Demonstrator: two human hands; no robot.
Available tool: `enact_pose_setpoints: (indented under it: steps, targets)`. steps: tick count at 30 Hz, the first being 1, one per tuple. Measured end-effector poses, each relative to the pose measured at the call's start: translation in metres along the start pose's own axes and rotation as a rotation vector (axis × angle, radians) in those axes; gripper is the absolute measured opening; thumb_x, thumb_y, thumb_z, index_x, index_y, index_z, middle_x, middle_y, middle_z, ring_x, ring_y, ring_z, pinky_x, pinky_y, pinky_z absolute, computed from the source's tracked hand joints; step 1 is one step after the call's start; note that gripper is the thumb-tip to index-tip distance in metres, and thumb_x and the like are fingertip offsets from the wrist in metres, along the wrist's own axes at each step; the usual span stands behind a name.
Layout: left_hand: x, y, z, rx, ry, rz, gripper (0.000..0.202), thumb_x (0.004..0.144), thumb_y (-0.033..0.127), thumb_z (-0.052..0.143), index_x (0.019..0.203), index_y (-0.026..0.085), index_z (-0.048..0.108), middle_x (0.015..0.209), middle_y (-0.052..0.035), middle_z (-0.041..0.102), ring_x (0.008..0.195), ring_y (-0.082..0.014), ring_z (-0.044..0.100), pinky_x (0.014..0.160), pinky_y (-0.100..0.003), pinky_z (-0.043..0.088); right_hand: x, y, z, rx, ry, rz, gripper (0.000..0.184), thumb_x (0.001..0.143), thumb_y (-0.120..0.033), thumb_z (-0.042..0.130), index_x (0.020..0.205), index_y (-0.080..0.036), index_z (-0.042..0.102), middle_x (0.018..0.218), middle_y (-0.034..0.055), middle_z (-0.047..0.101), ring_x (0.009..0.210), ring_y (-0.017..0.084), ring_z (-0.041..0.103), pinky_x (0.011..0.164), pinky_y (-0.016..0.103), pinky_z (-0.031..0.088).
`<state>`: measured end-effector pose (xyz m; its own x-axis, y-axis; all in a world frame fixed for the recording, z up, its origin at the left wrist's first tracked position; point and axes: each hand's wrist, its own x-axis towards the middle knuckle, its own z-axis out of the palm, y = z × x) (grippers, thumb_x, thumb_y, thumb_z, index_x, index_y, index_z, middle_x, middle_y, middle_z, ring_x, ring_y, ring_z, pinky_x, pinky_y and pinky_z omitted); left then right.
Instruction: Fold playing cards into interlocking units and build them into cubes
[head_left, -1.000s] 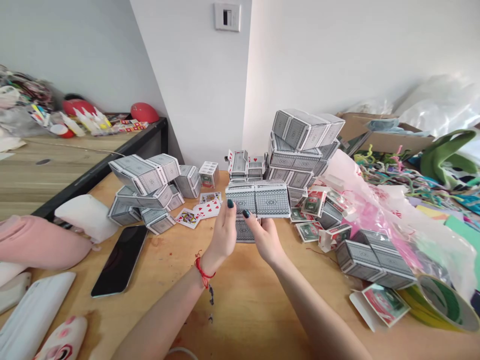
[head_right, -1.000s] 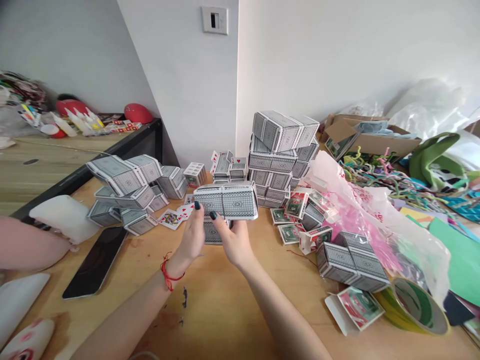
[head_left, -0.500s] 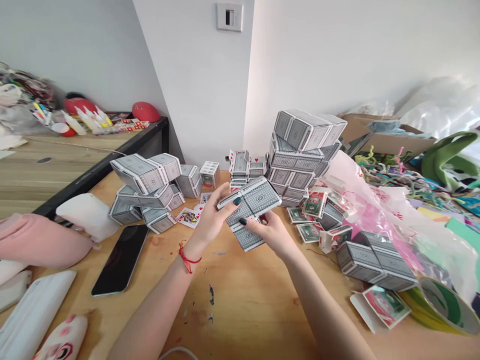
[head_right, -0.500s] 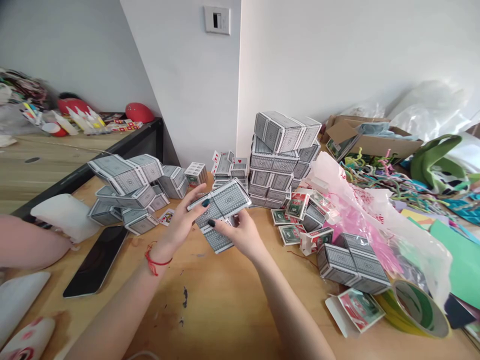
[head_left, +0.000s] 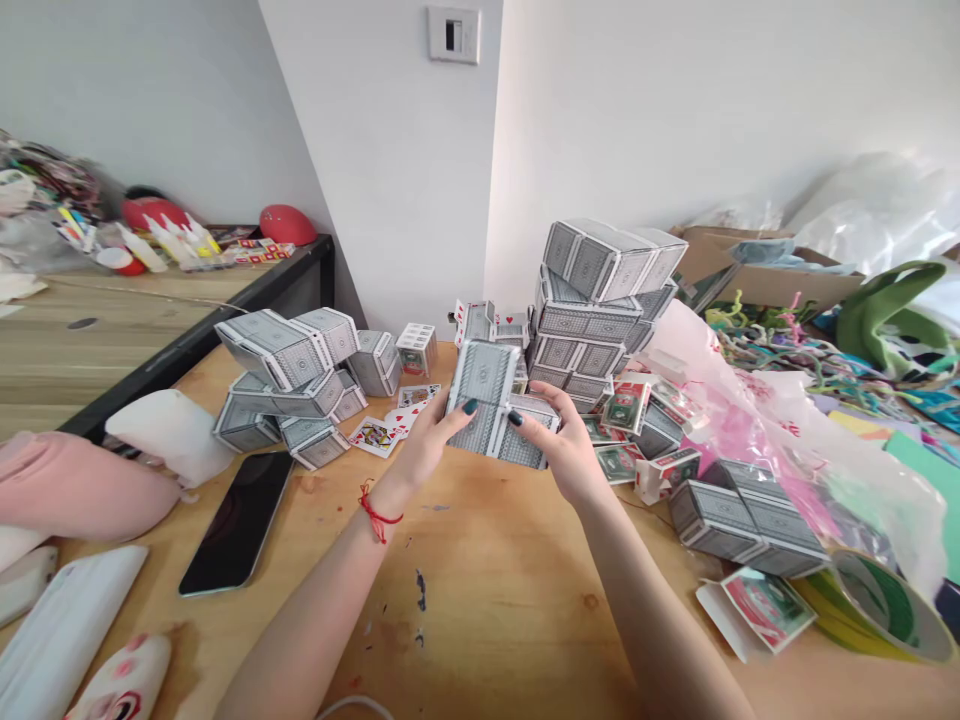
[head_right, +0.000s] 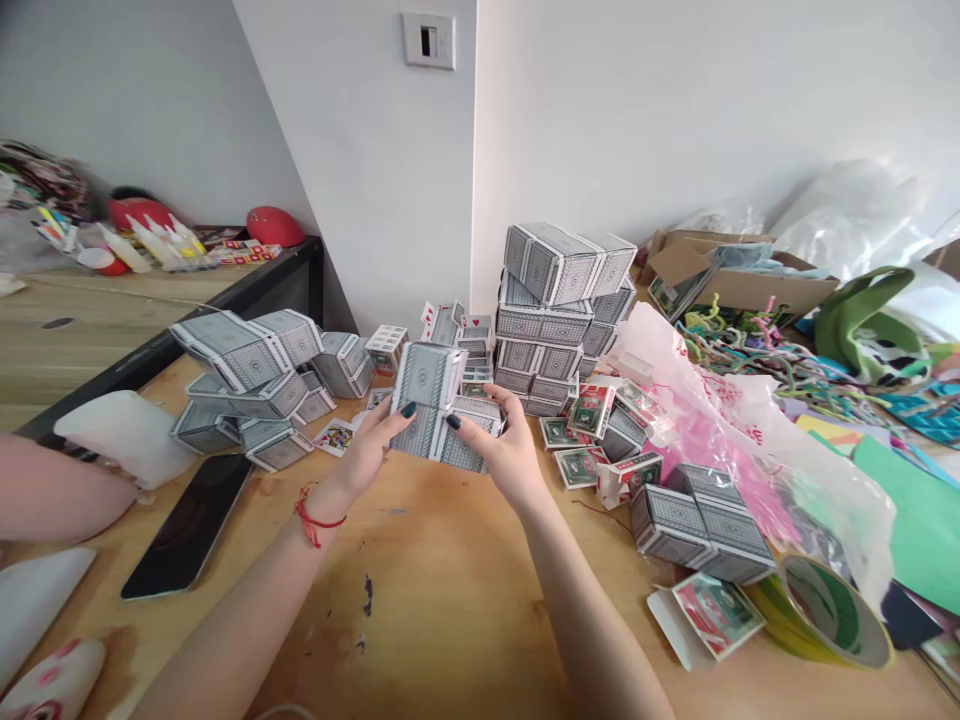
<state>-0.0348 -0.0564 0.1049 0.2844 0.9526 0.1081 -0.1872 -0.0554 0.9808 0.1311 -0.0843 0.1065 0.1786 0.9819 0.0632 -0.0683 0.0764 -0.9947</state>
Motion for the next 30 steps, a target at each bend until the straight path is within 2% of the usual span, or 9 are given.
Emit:
enact_pose_setpoints:
  steps: [4, 11, 13, 17, 19, 22, 27, 28, 30]
  targets:
    - [-0.001, 0.007, 0.000, 0.016, -0.015, 0.015, 0.043, 0.073, 0.037, 0.059, 0.111, 0.018, 0.054, 0.109, -0.0080, 0.061, 0.108, -0.0232, 0.052, 0.091, -0.038, 0.042, -0.004, -0.005, -0.001, -0.151, -0.083, -0.116, 0.058, 0.060, -0.039, 0.072, 0.111, -0.022, 0.049, 0.107, 0.0065, 0.055, 0.097, 0.022, 0.054, 0.086, 0.036, 0.042]
    - [0.002, 0.000, 0.007, 0.067, 0.070, 0.116, 0.049, 0.074, 0.042, 0.057, 0.116, 0.017, 0.048, 0.109, -0.0099, 0.061, 0.108, -0.0219, 0.052, 0.094, -0.039, 0.040, -0.006, -0.006, 0.004, -0.099, -0.092, -0.116, 0.057, 0.073, -0.045, 0.059, 0.121, -0.025, 0.036, 0.110, 0.0064, 0.052, 0.101, 0.020, 0.051, 0.087, 0.035, 0.041]
    - [0.002, -0.002, 0.007, 0.070, 0.086, 0.117, 0.049, 0.075, 0.042, 0.056, 0.117, 0.017, 0.048, 0.109, -0.0096, 0.061, 0.107, -0.0219, 0.053, 0.093, -0.039, 0.040, -0.007, -0.006, 0.005, -0.109, -0.126, -0.118, 0.051, 0.077, -0.045, 0.054, 0.119, -0.024, 0.036, 0.105, 0.0053, 0.053, 0.095, 0.018, 0.052, 0.082, 0.032, 0.042]
    - [0.002, -0.004, 0.006, 0.087, 0.069, 0.089, 0.048, 0.078, 0.043, 0.051, 0.119, 0.018, 0.046, 0.110, -0.0096, 0.060, 0.108, -0.0218, 0.053, 0.093, -0.040, 0.041, -0.008, -0.006, 0.002, -0.232, -0.156, -0.157, 0.034, 0.082, -0.046, 0.045, 0.106, -0.022, 0.044, 0.081, 0.0009, 0.050, 0.070, 0.014, 0.048, 0.066, 0.028, 0.042]
    - [0.001, -0.002, 0.005, 0.097, 0.036, 0.074, 0.049, 0.078, 0.042, 0.051, 0.122, 0.019, 0.044, 0.110, -0.0096, 0.060, 0.107, -0.0219, 0.053, 0.093, -0.040, 0.041, -0.007, -0.007, -0.001, -0.298, -0.148, -0.212, 0.030, 0.084, -0.045, 0.042, 0.102, -0.021, 0.046, 0.080, 0.0009, 0.049, 0.070, 0.014, 0.047, 0.068, 0.028, 0.041]
    - [-0.001, 0.003, 0.000, 0.128, 0.012, 0.100, 0.062, 0.073, 0.039, 0.060, 0.127, 0.021, 0.036, 0.117, -0.0095, 0.056, 0.107, -0.0222, 0.053, 0.093, -0.039, 0.041, -0.008, -0.011, -0.003, -0.385, -0.171, -0.293, 0.027, 0.086, -0.042, 0.040, 0.102, -0.022, 0.047, 0.089, 0.0039, 0.051, 0.083, 0.017, 0.049, 0.077, 0.033, 0.040]
    - [0.001, 0.011, -0.018, 0.223, 0.091, 0.306, 0.092, 0.059, 0.033, 0.074, 0.133, 0.028, 0.020, 0.129, -0.0096, 0.043, 0.116, -0.0224, 0.044, 0.097, -0.038, 0.036, -0.013, -0.017, -0.002, -0.554, -0.265, -0.365, 0.023, 0.085, -0.038, 0.043, 0.103, -0.025, 0.049, 0.101, 0.0066, 0.049, 0.095, 0.021, 0.048, 0.085, 0.037, 0.039]
    - [0.001, 0.013, -0.022, 0.244, 0.083, 0.330, 0.090, 0.058, 0.033, 0.074, 0.133, 0.028, 0.022, 0.128, -0.0098, 0.044, 0.117, -0.0229, 0.044, 0.098, -0.039, 0.036, -0.014, -0.018, -0.002, -0.587, -0.274, -0.371, 0.022, 0.085, -0.037, 0.043, 0.103, -0.026, 0.049, 0.102, 0.0066, 0.048, 0.094, 0.021, 0.049, 0.085, 0.037, 0.040]
    - [0.002, 0.020, -0.029, 0.327, 0.032, 0.360, 0.073, 0.060, 0.033, 0.073, 0.125, 0.024, 0.038, 0.126, -0.0106, 0.045, 0.118, -0.0245, 0.042, 0.099, -0.040, 0.034, -0.015, -0.020, -0.002, -0.643, -0.290, -0.377, 0.022, 0.084, -0.037, 0.044, 0.102, -0.026, 0.050, 0.101, 0.0066, 0.047, 0.093, 0.021, 0.049, 0.083, 0.037, 0.041]
